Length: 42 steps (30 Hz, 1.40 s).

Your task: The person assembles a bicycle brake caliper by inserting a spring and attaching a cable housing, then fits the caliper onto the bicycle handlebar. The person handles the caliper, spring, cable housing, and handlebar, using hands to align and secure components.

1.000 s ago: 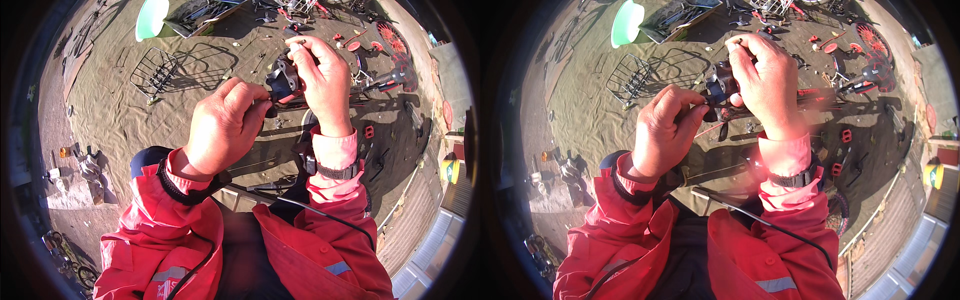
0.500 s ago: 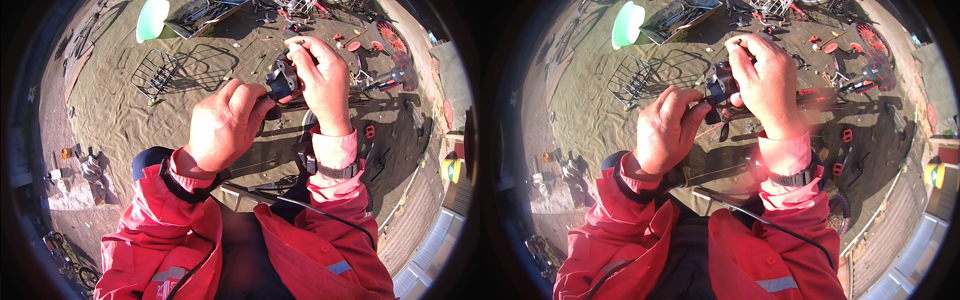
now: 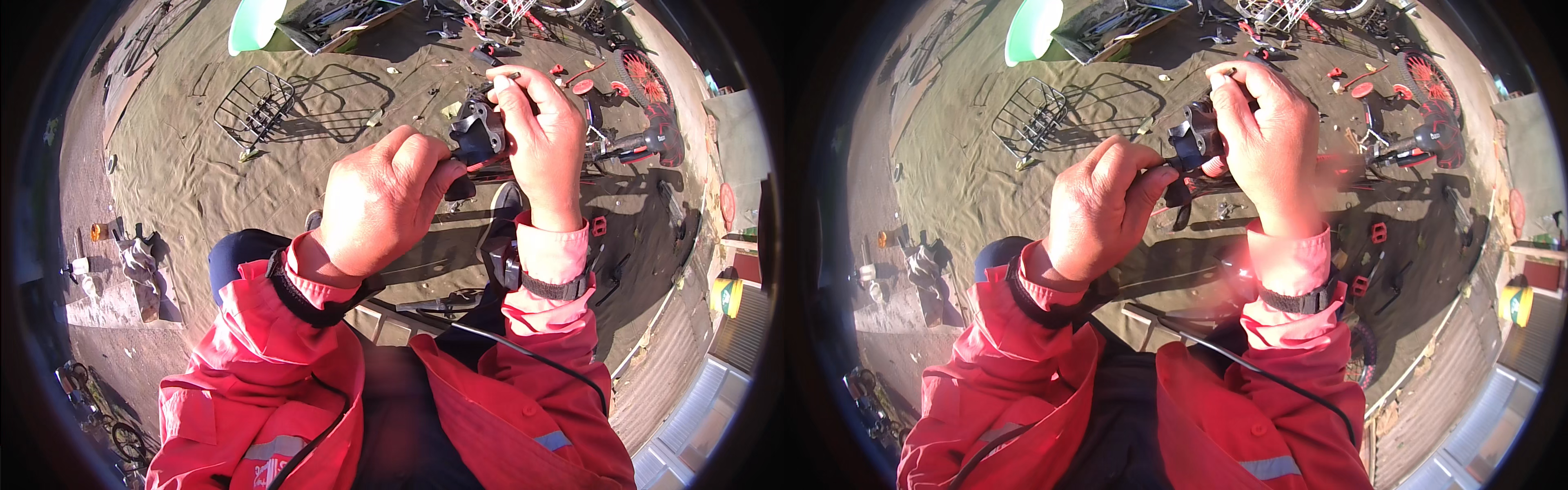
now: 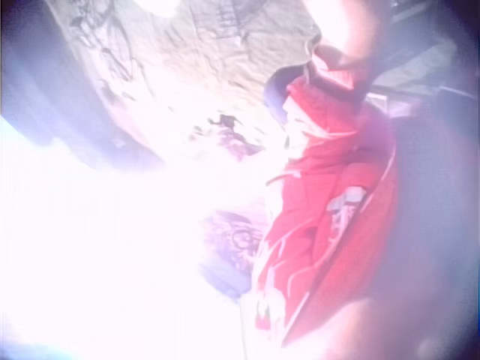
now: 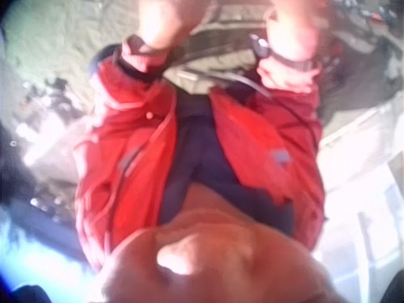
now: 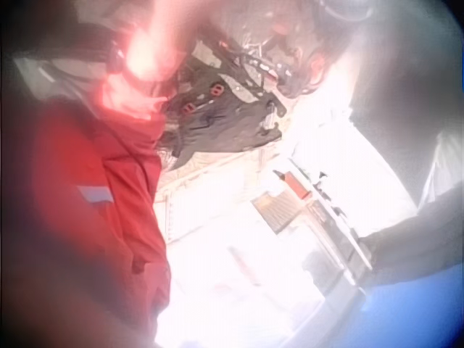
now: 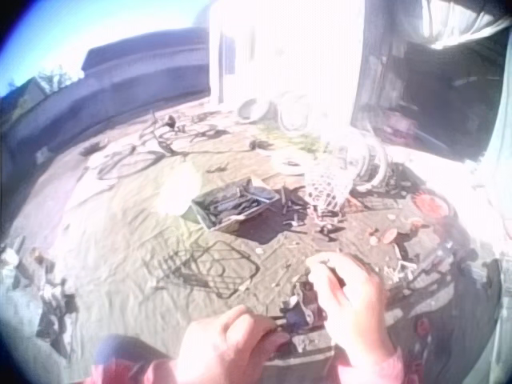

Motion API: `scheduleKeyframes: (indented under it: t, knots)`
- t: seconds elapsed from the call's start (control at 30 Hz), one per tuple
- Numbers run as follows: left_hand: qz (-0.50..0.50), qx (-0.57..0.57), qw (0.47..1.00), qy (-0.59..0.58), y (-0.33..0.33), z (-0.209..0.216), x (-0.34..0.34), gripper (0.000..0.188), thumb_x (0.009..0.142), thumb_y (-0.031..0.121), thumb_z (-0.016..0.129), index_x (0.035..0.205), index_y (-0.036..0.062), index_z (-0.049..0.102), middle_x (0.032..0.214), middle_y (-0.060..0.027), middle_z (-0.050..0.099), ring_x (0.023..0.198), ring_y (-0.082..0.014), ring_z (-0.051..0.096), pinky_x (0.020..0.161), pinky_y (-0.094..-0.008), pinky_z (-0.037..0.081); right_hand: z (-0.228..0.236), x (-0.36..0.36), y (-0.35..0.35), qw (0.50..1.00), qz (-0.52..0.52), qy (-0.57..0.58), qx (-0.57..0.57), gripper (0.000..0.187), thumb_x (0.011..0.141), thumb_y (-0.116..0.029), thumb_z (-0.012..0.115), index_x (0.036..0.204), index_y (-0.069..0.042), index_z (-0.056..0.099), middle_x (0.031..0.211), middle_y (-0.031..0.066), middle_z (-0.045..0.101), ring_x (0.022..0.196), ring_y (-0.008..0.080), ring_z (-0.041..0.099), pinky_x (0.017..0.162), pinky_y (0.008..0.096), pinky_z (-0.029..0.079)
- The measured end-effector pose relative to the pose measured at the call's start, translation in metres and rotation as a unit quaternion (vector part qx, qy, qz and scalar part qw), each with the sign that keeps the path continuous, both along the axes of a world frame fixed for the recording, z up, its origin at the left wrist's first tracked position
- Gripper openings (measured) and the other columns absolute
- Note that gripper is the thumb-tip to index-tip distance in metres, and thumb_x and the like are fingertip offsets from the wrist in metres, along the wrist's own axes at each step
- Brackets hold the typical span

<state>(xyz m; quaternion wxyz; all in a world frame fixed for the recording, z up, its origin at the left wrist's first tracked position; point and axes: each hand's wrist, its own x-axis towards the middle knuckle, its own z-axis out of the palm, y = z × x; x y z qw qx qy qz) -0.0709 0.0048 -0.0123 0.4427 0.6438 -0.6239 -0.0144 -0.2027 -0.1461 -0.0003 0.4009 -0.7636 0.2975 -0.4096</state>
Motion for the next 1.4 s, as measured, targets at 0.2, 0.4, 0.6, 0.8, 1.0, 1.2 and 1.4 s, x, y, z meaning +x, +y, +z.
scheduleKeyframes:
  t: [0.2, 0.4, 0.6, 0.8, 1.0, 1.2, 1.4]
  knots:
    - [0.004, -0.053, 0.995, 0.081, 0.002, -0.015, -0.010, 0.019, 0.093, 0.008, 0.079, 0.105, 0.0041, 0.065, 0.073, -0.0063, 0.061, 0.058, -0.0213, 0.061, 0.053, -0.0336, 0.047, -0.005, 0.000, -0.003, 0.999, -0.032, 0.002, -0.024, 0.014, 0.103, -0.013, 0.069, 0.108, -0.002, 0.075, 0.084, 0.0024, 0.071, 0.073, 0.0060, 0.062, 0.065, 0.0239, 0.049]
    - [0.006, -0.046, 0.972, 0.228, 0.005, -0.027, -0.023, 0.023, 0.091, 0.010, 0.079, 0.107, 0.0034, 0.064, 0.082, -0.0122, 0.067, 0.064, -0.0303, 0.068, 0.058, -0.0385, 0.053, -0.003, -0.004, -0.002, 0.999, -0.009, -0.010, 0.029, 0.016, 0.106, -0.013, 0.067, 0.113, -0.001, 0.075, 0.088, 0.0001, 0.072, 0.077, 0.0041, 0.062, 0.068, 0.0200, 0.049]
    - [0.000, -0.058, 0.953, 0.297, 0.003, -0.030, -0.026, 0.020, 0.094, 0.008, 0.078, 0.107, 0.0032, 0.063, 0.073, -0.0028, 0.061, 0.060, -0.0123, 0.057, 0.054, -0.0293, 0.045, 0.001, -0.002, 0.000, 0.999, -0.028, 0.020, 0.008, 0.020, 0.107, -0.017, 0.064, 0.114, 0.000, 0.074, 0.090, 0.0025, 0.073, 0.078, 0.0067, 0.065, 0.069, 0.0218, 0.050]
    - [-0.006, -0.084, 0.945, 0.316, 0.001, -0.034, -0.027, 0.019, 0.096, 0.007, 0.077, 0.107, 0.0023, 0.063, 0.069, 0.0008, 0.059, 0.059, -0.0052, 0.052, 0.053, -0.0255, 0.042, 0.003, -0.001, 0.004, 0.999, -0.029, 0.009, 0.042, 0.019, 0.107, -0.014, 0.064, 0.112, 0.002, 0.073, 0.093, 0.0023, 0.070, 0.081, 0.0075, 0.063, 0.073, 0.0225, 0.050]
    - [0.004, -0.058, 0.937, 0.346, 0.001, -0.031, -0.027, 0.021, 0.093, 0.015, 0.080, 0.099, 0.0033, 0.063, 0.079, -0.0129, 0.070, 0.064, -0.0291, 0.071, 0.056, -0.0378, 0.054, 0.003, 0.000, 0.003, 0.998, -0.033, 0.007, 0.047, 0.018, 0.106, -0.014, 0.064, 0.112, 0.001, 0.073, 0.093, 0.0020, 0.070, 0.080, 0.0070, 0.063, 0.072, 0.0224, 0.050]
    - [0.014, -0.079, 0.944, 0.320, -0.002, -0.031, -0.025, 0.019, 0.095, 0.012, 0.080, 0.099, 0.0032, 0.063, 0.073, -0.0043, 0.062, 0.061, -0.0138, 0.057, 0.054, -0.0301, 0.046, 0.003, 0.003, -0.001, 0.998, -0.037, 0.006, 0.053, 0.020, 0.106, -0.016, 0.064, 0.112, 0.001, 0.073, 0.092, 0.0012, 0.070, 0.080, 0.0060, 0.062, 0.071, 0.0217, 0.048]
    - [0.020, -0.098, 0.925, 0.366, -0.009, -0.034, -0.026, 0.018, 0.097, 0.010, 0.079, 0.098, 0.0030, 0.062, 0.074, 0.0010, 0.060, 0.065, -0.0044, 0.051, 0.056, -0.0247, 0.043, 0.004, 0.007, -0.010, 0.998, -0.029, 0.018, 0.043, 0.020, 0.106, -0.017, 0.065, 0.112, 0.000, 0.074, 0.091, 0.0005, 0.070, 0.078, 0.0047, 0.060, 0.070, 0.0205, 0.046]
